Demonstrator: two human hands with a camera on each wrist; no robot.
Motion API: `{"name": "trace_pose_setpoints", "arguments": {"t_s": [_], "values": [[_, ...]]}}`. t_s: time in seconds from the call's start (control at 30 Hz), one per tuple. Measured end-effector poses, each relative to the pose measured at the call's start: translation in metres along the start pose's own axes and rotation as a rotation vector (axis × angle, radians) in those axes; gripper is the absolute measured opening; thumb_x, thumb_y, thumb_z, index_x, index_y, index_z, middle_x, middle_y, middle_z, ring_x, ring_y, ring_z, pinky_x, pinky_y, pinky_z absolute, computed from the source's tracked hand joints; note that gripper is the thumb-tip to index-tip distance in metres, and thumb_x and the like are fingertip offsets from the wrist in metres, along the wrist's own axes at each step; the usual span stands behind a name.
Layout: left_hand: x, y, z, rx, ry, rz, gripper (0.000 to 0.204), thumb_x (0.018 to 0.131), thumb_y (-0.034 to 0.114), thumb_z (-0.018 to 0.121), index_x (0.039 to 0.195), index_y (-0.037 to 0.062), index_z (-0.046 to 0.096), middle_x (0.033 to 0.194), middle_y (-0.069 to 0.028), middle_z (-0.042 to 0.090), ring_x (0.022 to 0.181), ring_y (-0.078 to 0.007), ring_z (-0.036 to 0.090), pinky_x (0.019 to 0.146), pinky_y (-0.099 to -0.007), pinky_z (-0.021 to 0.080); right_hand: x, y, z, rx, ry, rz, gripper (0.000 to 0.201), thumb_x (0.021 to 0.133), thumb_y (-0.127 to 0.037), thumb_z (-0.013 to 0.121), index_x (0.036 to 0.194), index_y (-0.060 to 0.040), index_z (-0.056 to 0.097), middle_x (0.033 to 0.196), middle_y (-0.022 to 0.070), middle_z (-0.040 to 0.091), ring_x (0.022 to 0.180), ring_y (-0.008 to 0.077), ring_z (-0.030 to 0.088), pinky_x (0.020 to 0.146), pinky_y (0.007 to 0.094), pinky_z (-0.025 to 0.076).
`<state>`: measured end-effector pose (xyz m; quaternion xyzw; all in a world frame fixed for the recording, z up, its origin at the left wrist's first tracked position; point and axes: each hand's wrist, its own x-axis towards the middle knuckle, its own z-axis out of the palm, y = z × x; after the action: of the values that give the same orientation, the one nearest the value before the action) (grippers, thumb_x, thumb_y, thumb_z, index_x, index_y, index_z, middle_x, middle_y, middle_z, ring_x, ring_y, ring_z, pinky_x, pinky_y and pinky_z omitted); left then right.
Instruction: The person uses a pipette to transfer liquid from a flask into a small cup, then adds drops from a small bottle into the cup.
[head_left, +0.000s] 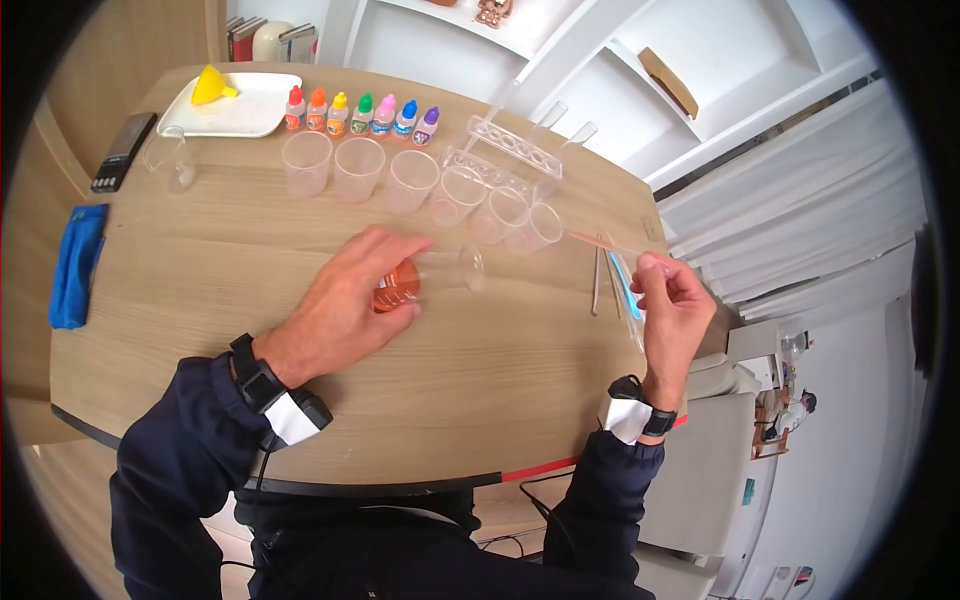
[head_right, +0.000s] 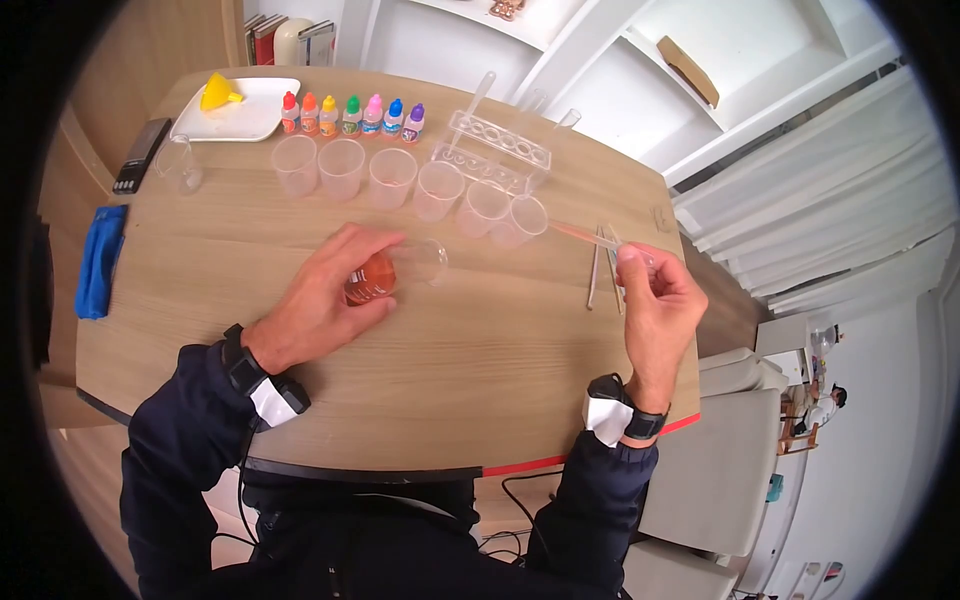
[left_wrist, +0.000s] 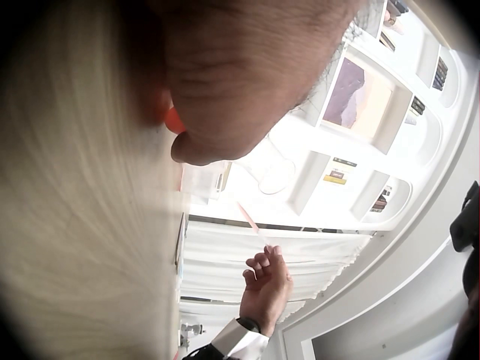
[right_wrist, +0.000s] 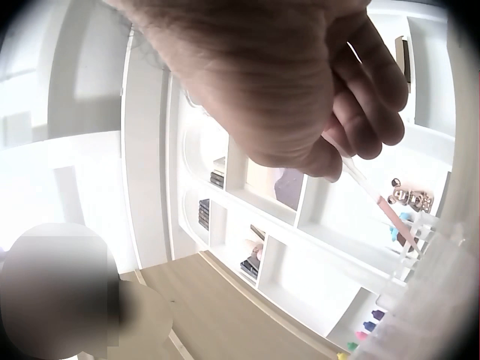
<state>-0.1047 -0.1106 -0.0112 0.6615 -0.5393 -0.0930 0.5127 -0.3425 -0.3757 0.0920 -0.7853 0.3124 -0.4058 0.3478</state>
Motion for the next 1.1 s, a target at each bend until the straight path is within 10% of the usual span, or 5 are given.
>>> {"name": "trace_pose_setpoints", "arguments": {"t_s": [0.63, 1.1], "values": [[-0.003, -0.003, -0.002, 0.011, 0.003, -0.005, 0.064, 0.088, 0.000, 0.080, 0.149, 0.0057, 0.060, 0.119, -0.0141, 0.063, 0.111, -0.0362, 0.065, 0.096, -0.0428, 0.056, -0.033, -0.036, 0.000, 0.095, 0.015, -0.096, 0.017, 0.103, -0.013, 0.081, 0.105, 0.0040, 0.079, 0.087, 0.0051, 0.075, 0.074, 0.0116, 0.069, 0.066, 0.0263, 0.050], [-0.004, -0.008, 0.001, 0.007, 0.013, 0.030, 0.064, 0.088, 0.001, 0.079, 0.149, 0.0070, 0.060, 0.117, -0.0132, 0.064, 0.112, -0.0354, 0.064, 0.099, -0.0442, 0.055, -0.052, -0.082, 0.058, -0.052, -0.326, -0.171, 0.013, 0.094, -0.004, 0.086, 0.103, 0.0021, 0.080, 0.084, 0.0010, 0.072, 0.072, 0.0070, 0.059, 0.067, 0.0237, 0.048]]}}
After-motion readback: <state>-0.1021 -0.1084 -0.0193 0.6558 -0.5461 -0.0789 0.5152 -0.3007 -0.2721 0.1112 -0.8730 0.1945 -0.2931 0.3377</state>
